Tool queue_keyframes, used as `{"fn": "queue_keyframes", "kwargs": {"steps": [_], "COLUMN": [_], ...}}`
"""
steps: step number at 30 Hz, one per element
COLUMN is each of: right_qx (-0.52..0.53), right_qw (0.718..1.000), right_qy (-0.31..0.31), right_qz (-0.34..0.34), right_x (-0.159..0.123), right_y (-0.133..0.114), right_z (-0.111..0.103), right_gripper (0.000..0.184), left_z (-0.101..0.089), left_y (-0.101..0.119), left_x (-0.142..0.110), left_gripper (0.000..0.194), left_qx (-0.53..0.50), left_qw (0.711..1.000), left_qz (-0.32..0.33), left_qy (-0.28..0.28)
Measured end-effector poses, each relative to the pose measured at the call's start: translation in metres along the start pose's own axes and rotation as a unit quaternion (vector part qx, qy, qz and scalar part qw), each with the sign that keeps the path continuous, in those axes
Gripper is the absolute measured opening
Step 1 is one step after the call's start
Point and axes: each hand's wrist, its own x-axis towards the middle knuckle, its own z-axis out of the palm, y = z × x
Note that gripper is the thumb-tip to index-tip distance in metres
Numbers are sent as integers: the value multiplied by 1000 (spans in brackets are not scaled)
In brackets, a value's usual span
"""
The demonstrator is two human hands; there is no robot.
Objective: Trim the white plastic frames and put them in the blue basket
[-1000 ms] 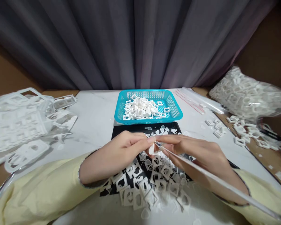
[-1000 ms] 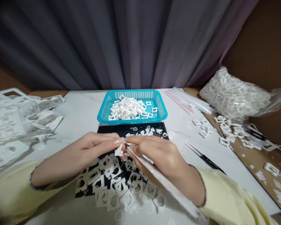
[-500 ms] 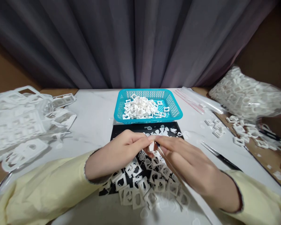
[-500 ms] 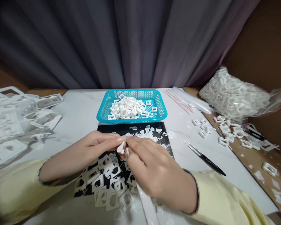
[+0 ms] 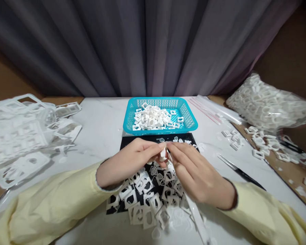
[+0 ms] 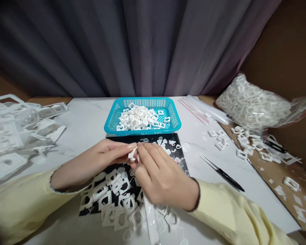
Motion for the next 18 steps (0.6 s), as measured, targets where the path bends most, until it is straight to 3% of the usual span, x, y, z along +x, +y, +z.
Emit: {"fn": "queue_keyframes", "kwargs": {"steps": [5, 10, 14, 18], "right_qx": [-15, 40, 161, 246], "right_qw": [1000, 988, 950, 921], "right_qy": [17, 29, -58, -95], "right_qz": [4, 148, 261, 286], "right_x": [-5, -7, -3, -2], "right_y": [15, 30, 27, 20], "right_z": [6, -8, -29, -40], "right_gripper": [19, 9, 11, 7], "left_z": [2, 5, 3, 3], "left_y": [1, 7, 6, 4], "left_x": [-2, -8, -9, -9], "left_gripper": [38, 40, 40, 39], "left_qx": [4, 50, 66, 85], "left_qw": [1000, 998, 997, 996], "left_qz": [-23, -38, -20, 0], "left_qy": [-15, -22, -28, -26]}}
